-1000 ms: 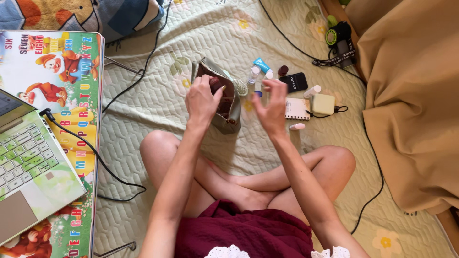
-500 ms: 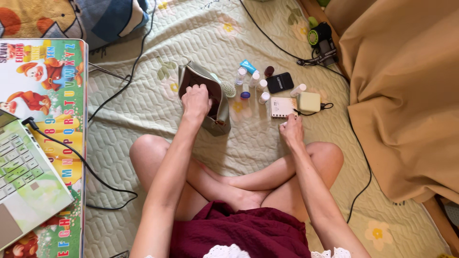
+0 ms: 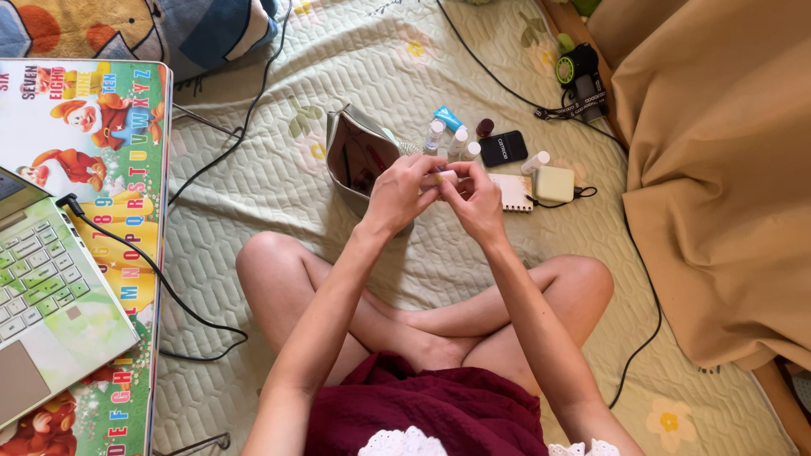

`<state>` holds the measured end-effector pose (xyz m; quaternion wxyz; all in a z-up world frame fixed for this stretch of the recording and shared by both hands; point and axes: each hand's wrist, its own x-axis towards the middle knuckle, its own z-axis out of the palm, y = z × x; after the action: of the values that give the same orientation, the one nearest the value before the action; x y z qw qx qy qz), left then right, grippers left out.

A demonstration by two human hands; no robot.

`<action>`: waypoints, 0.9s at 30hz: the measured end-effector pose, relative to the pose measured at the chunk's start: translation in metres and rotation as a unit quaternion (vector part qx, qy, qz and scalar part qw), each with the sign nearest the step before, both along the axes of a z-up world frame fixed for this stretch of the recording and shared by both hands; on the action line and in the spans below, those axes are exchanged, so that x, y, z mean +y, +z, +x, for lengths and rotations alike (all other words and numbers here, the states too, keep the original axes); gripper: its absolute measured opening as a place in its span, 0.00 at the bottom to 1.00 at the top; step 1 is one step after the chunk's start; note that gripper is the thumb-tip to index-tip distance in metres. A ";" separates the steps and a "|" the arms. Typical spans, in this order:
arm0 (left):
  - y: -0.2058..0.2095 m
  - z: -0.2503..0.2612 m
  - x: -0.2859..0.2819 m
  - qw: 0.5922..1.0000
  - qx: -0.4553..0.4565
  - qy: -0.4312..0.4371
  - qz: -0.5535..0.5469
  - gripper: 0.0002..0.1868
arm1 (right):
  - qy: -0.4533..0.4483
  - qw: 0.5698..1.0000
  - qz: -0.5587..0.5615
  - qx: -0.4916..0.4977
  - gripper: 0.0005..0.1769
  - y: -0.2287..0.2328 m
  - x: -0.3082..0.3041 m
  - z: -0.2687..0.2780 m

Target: The person sits on a bed and packs a toiletry pouch. They place bottles, tubes, a notebook, a phone, a hair brush and other small personal items from the bed into the pouch one at a time, then zip the pouch closed.

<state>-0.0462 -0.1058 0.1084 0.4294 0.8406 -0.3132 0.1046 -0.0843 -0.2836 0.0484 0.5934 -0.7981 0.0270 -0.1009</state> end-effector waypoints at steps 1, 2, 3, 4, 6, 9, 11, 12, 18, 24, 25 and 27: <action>0.000 0.001 0.003 1.000 0.000 0.006 -0.006 0.17 | 0.009 1.000 0.023 -0.013 0.16 0.000 0.000 0.003; -0.001 0.002 0.007 1.000 -0.001 0.013 -0.012 0.15 | 0.019 0.998 0.045 -0.026 0.16 -0.003 -0.002 0.007; -0.002 0.002 0.012 0.998 -0.007 0.052 -0.022 0.14 | 0.029 0.997 0.068 -0.037 0.17 -0.011 -0.005 0.009; -0.004 0.002 0.020 0.995 -0.013 0.091 -0.033 0.13 | 0.001 0.999 0.051 -0.014 0.16 -0.021 -0.010 0.011; -0.009 0.009 0.034 0.986 -0.018 0.160 -0.033 0.11 | -0.054 0.998 0.018 0.029 0.16 -0.045 -0.027 0.020; -0.025 0.024 0.053 0.976 -0.002 0.215 0.030 0.10 | -0.102 0.986 -0.089 0.096 0.19 -0.086 -0.055 0.030; -0.041 0.036 0.061 0.973 0.015 0.202 0.111 0.12 | -0.097 0.971 -0.213 0.045 0.18 -0.111 -0.069 0.037; -0.050 0.041 0.063 0.973 0.007 0.177 0.149 0.10 | -0.093 0.957 -0.274 0.020 0.17 -0.121 -0.074 0.041; -0.078 0.056 0.060 0.958 0.002 0.119 0.259 0.12 | -0.048 0.912 -0.378 0.153 0.31 -0.147 -0.087 0.054; -0.050 0.034 0.061 0.977 -0.004 0.176 0.119 0.20 | -0.036 0.879 -0.446 0.165 0.26 -0.120 -0.073 0.063; -0.044 0.029 0.061 0.978 0.000 0.182 0.097 0.19 | -0.046 0.897 -0.418 0.134 0.26 -0.108 -0.068 0.062; -0.031 0.023 0.058 0.981 -0.005 0.184 0.065 0.18 | -0.068 0.928 -0.359 0.070 0.25 -0.080 -0.051 0.059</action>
<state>-0.0232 -0.0480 0.0773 0.3455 0.9096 -0.1613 0.1649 -0.0249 -0.3350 -0.0318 0.2559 -0.9590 0.0849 -0.0876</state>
